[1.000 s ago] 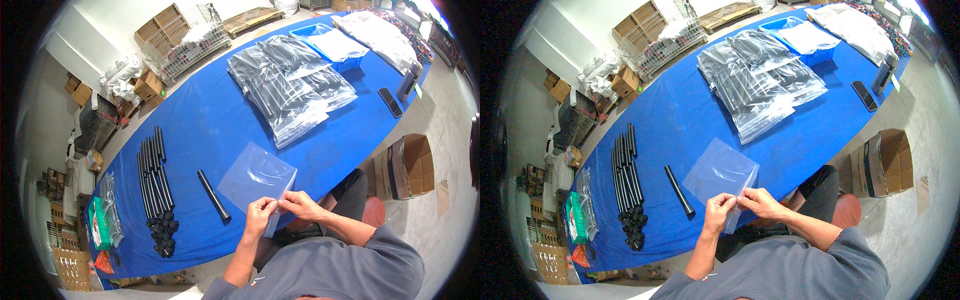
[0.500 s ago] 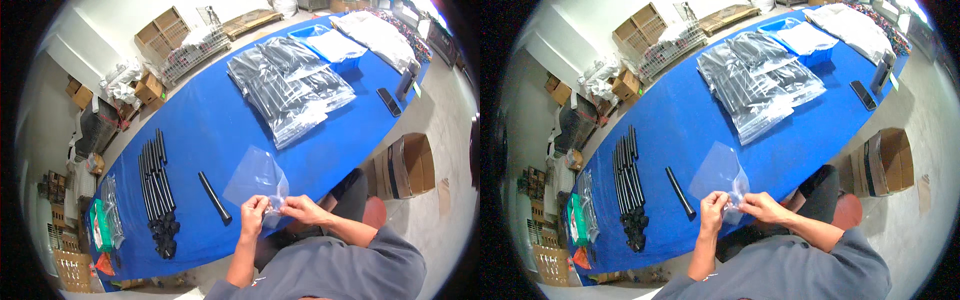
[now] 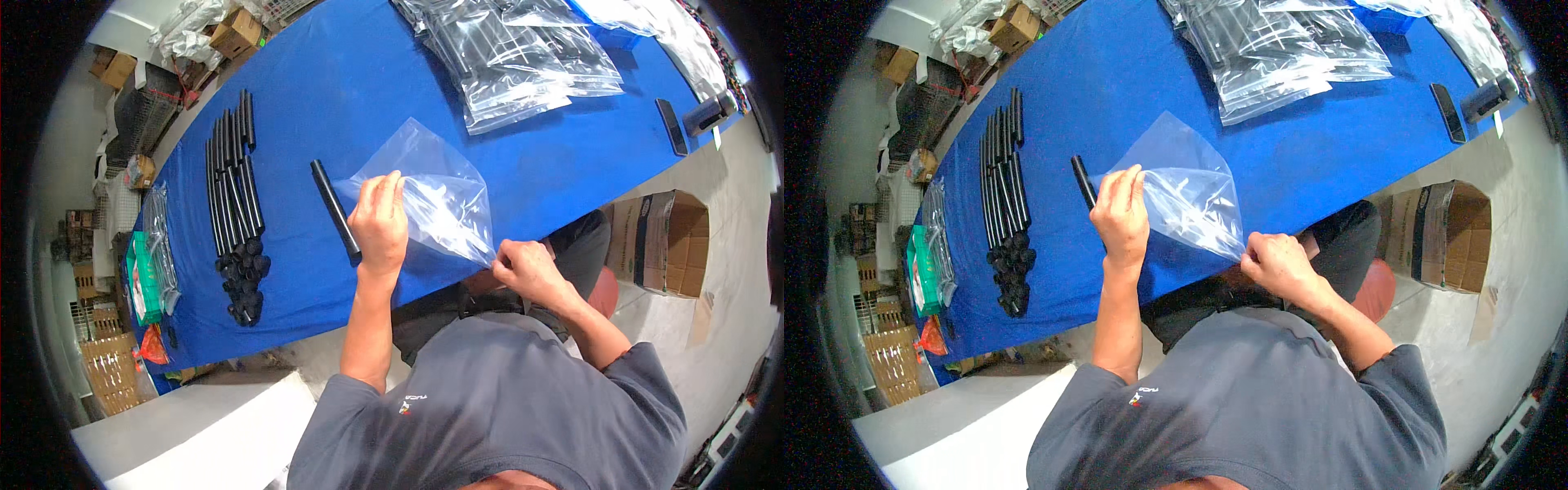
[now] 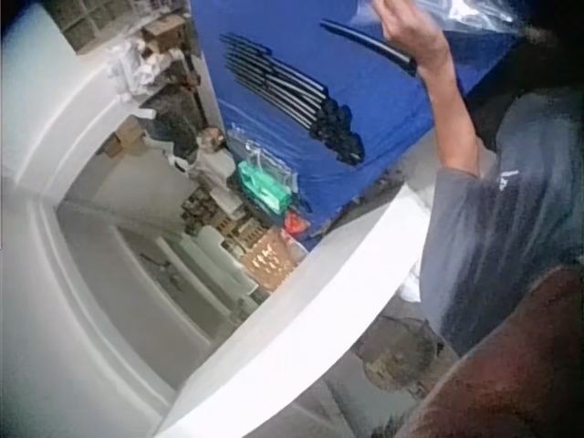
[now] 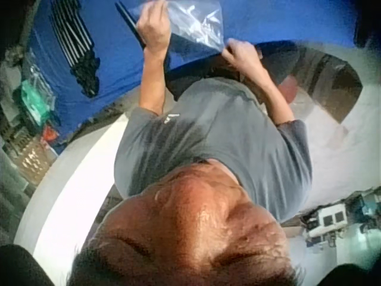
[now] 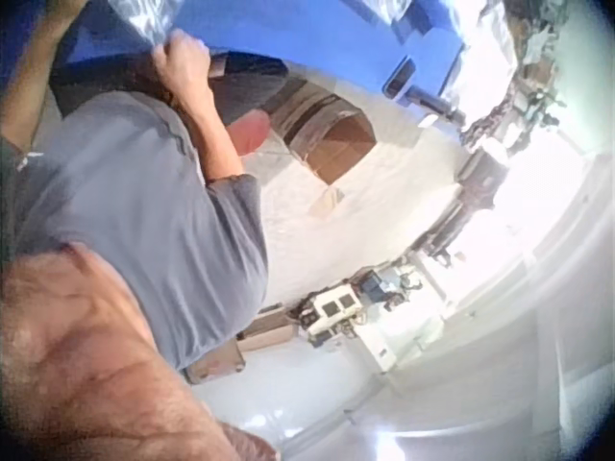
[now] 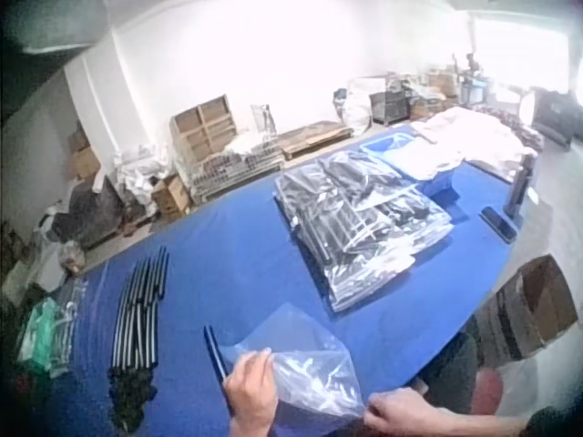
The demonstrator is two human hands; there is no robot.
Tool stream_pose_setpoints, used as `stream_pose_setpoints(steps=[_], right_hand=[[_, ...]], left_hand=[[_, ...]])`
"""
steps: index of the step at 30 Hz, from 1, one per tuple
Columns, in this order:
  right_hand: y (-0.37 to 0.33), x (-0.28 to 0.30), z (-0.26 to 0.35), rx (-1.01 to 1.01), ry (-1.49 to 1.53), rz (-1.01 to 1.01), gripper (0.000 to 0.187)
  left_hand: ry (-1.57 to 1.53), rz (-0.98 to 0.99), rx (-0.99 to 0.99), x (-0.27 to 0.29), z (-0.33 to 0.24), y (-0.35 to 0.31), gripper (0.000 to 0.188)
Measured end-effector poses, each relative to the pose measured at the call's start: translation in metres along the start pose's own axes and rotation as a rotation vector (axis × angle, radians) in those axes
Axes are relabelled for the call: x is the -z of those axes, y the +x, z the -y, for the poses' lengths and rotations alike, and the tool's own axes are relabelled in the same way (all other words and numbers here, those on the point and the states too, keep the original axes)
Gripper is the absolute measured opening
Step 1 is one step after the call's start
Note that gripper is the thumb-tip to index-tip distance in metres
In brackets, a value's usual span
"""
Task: Packaging black plastic tubes and connector components into clear plastic bags.
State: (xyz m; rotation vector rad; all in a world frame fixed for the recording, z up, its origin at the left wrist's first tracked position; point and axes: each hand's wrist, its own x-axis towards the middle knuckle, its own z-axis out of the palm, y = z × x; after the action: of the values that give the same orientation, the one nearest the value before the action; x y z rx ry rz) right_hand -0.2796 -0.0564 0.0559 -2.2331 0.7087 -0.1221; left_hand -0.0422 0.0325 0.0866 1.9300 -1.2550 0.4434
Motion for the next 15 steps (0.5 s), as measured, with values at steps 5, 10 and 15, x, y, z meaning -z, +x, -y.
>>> stream_pose_setpoints(steps=[5, 10, 15], right_hand=[[0.01, 0.013, 0.017, 0.018, -0.113, -0.048, 0.036], [0.036, 0.029, 0.044, 0.269, -0.248, -0.477, 0.049], [0.042, 0.023, 0.021, 0.124, -0.287, -0.211, 0.031]], left_hand=[[-0.002, -0.005, 0.021, -0.002, -0.008, 0.005, 0.013], [-0.12, 0.155, -0.14, -0.001, -0.037, -0.016, 0.018], [-0.288, 0.121, -0.101, 0.0, -0.047, -0.024, 0.024]])
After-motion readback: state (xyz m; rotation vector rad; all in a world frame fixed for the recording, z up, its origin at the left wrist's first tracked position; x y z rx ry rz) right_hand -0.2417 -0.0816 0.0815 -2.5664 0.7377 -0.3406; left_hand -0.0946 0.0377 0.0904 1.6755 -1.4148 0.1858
